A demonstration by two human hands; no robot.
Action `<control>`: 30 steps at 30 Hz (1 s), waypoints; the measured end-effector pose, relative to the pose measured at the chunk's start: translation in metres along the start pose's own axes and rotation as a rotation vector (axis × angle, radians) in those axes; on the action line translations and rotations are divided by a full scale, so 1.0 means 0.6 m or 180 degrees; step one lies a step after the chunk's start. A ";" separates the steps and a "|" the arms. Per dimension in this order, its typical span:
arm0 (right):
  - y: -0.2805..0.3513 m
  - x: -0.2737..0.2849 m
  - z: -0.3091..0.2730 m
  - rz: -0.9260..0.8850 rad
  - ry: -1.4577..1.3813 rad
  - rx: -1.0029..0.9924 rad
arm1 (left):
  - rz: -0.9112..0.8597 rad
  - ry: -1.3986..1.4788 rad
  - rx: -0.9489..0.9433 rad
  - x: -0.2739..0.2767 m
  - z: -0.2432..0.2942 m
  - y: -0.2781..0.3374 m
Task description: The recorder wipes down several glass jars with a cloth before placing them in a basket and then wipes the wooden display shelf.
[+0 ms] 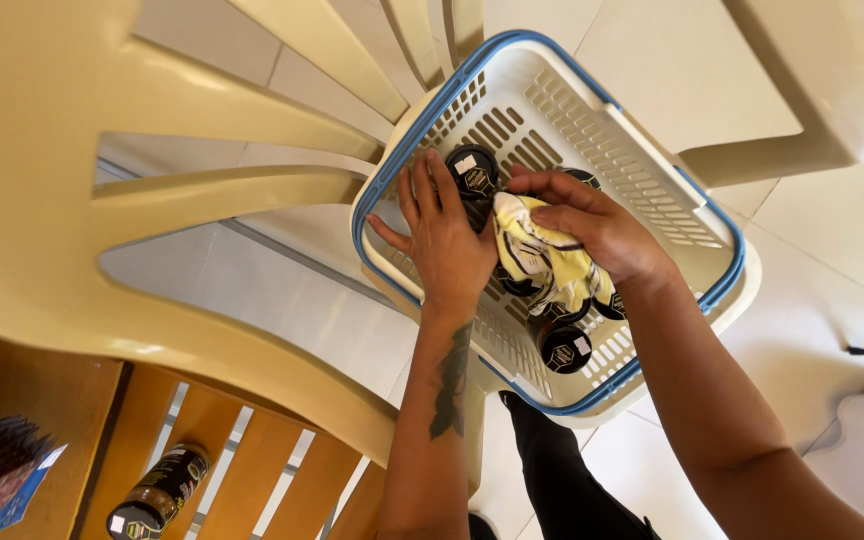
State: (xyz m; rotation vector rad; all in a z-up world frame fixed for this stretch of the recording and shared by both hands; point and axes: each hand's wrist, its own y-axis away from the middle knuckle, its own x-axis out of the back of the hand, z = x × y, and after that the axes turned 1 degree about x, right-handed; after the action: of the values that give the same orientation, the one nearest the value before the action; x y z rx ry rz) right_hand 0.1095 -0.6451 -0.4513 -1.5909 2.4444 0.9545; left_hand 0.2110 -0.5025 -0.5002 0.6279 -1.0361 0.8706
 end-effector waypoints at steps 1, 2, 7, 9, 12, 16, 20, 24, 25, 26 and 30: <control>0.015 -0.011 -0.015 -0.0021 0.0029 0.0024 | 0.0040 0.0014 0.0005 0.016 0.009 0.006; 0.033 -0.023 -0.027 0.0212 -0.0148 -0.0095 | 0.0025 0.0171 -0.0045 0.035 0.016 0.016; 0.108 -0.034 -0.012 0.0742 -0.0561 -0.0387 | -0.0135 0.0826 -0.0058 0.128 0.055 0.101; 0.136 -0.055 -0.030 0.0956 -0.0649 -0.0477 | -0.0267 0.1886 0.0057 0.151 0.065 0.148; 0.188 -0.101 -0.021 0.1016 -0.0969 -0.0663 | -0.0084 0.3122 0.0233 0.238 0.088 0.204; 0.235 -0.144 -0.038 0.0708 -0.0733 -0.0831 | 0.0420 0.3234 0.0322 0.309 0.083 0.265; 0.276 -0.221 -0.056 0.0104 -0.0583 -0.0901 | 0.0895 0.3013 0.0601 0.370 0.058 0.315; 0.302 -0.297 -0.056 -0.0196 -0.0323 -0.0920 | 0.1439 0.3167 0.0701 0.415 0.018 0.357; 0.303 -0.308 -0.045 -0.0257 -0.0264 -0.0951 | 0.1517 0.3170 0.0753 0.422 0.006 0.369; 0.306 -0.319 -0.032 -0.0248 -0.0222 -0.0949 | 0.1625 0.3205 0.0812 0.429 -0.007 0.379; 0.316 -0.371 0.021 -0.0269 -0.0045 -0.0977 | 0.1914 0.3260 0.1014 0.435 -0.071 0.422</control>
State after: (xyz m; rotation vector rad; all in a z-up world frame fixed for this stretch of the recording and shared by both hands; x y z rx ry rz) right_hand 0.0482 -0.4084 -0.2903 -1.7503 2.2865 1.3743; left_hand 0.0784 -0.2547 -0.2653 0.0449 -0.1205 1.6627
